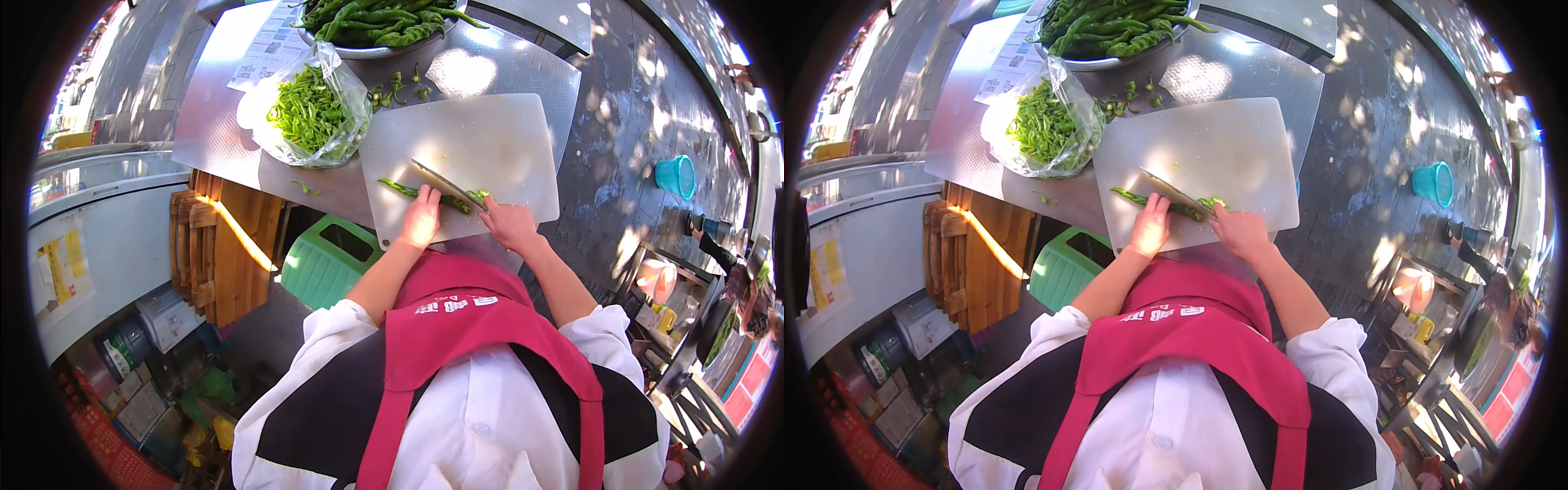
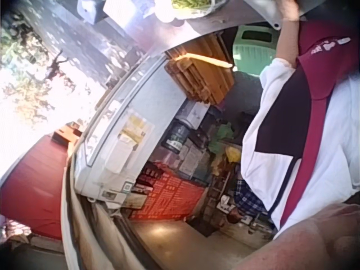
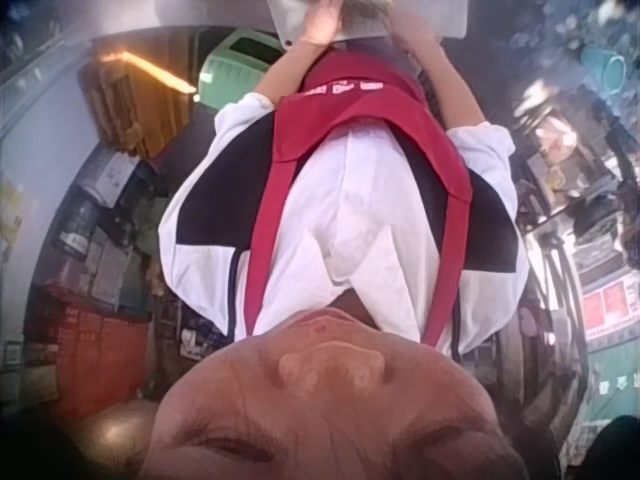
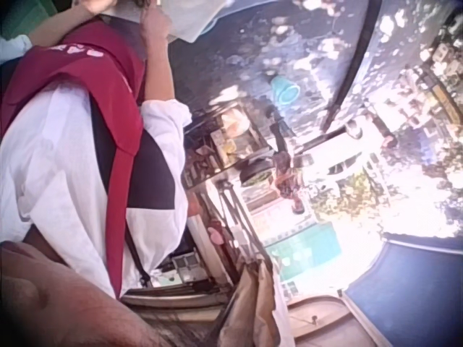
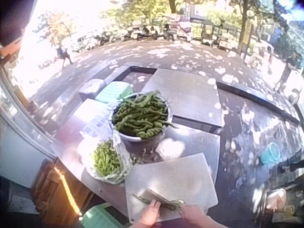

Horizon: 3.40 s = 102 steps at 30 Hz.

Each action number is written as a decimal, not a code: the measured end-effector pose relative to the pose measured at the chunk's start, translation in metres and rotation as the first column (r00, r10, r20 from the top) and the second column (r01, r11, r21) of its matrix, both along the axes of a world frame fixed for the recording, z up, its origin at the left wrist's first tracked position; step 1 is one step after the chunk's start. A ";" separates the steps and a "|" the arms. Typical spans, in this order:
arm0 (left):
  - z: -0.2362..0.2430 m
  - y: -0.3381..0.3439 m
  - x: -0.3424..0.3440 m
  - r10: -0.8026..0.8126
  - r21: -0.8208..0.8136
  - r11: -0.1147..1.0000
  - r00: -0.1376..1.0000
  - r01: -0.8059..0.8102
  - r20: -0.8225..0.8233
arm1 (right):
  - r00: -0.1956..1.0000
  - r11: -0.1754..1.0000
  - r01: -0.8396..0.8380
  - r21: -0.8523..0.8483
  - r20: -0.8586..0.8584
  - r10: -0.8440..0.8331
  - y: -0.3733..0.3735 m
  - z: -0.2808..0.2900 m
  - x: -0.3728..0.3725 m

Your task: The person chops green peppers on a white cutting board using a large knife. They pick up whole peppers from a metal bowl, slice them into small pieces, and place the chopped pieces into a clear plastic bag.

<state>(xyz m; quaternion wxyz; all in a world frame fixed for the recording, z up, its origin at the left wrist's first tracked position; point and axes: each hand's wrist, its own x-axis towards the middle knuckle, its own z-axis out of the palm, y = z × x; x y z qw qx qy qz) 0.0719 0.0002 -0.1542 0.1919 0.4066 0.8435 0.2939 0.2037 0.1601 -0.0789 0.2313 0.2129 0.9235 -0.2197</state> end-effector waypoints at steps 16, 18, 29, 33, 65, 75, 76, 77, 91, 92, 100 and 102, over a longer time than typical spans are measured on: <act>-0.008 -0.009 0.000 -0.085 0.141 0.985 0.988 0.103 -0.132 | 0.994 0.998 -0.025 0.053 -0.106 0.031 -0.010 -0.014 -0.013; -0.006 -0.008 0.000 -0.081 0.153 0.983 0.989 0.101 -0.126 | 0.994 0.994 -0.044 0.102 -0.095 0.054 -0.016 0.002 -0.008; -0.010 -0.010 -0.001 -0.042 0.183 0.982 0.997 0.053 -0.060 | 0.995 0.999 0.038 0.035 -0.090 -0.035 -0.026 -0.016 -0.015; -0.014 -0.011 -0.003 -0.043 0.232 0.971 0.998 0.052 -0.047 | 0.997 0.999 -0.021 0.040 -0.067 0.024 -0.013 0.012 -0.029; 0.004 -0.007 -0.008 -0.117 -0.080 0.992 0.967 0.101 -0.226 | 0.998 0.995 0.052 0.085 0.025 -0.054 -0.034 -0.020 -0.011; 0.004 -0.008 -0.009 -0.132 -0.037 0.991 0.966 0.127 -0.223 | 0.997 0.999 0.054 0.010 -0.056 -0.053 -0.036 -0.029 -0.022; 0.005 -0.007 -0.008 -0.142 -0.044 0.990 0.967 0.135 -0.214 | 0.997 0.999 0.044 0.007 -0.072 -0.043 -0.032 -0.034 -0.018; 0.003 -0.009 -0.010 -0.142 -0.056 0.990 0.968 0.133 -0.207 | 0.997 1.000 0.029 0.010 -0.067 -0.028 -0.029 -0.023 -0.026; 0.002 -0.012 -0.005 -0.111 0.037 0.992 0.970 0.122 -0.215 | 0.988 0.993 0.105 -0.046 -0.108 -0.109 -0.039 -0.036 -0.019; 0.002 -0.011 -0.007 -0.107 0.055 0.991 0.966 0.123 -0.236 | 0.989 0.995 0.077 -0.068 -0.123 -0.085 -0.032 -0.037 -0.021; -0.013 -0.002 0.001 -0.096 0.071 0.989 0.929 0.130 -0.357 | 0.996 1.000 -0.008 0.019 -0.093 0.010 0.013 -0.006 -0.022; -0.011 -0.005 0.001 -0.106 0.074 0.987 0.917 0.145 -0.384 | 0.997 0.997 -0.049 0.056 -0.055 0.052 0.009 0.006 -0.019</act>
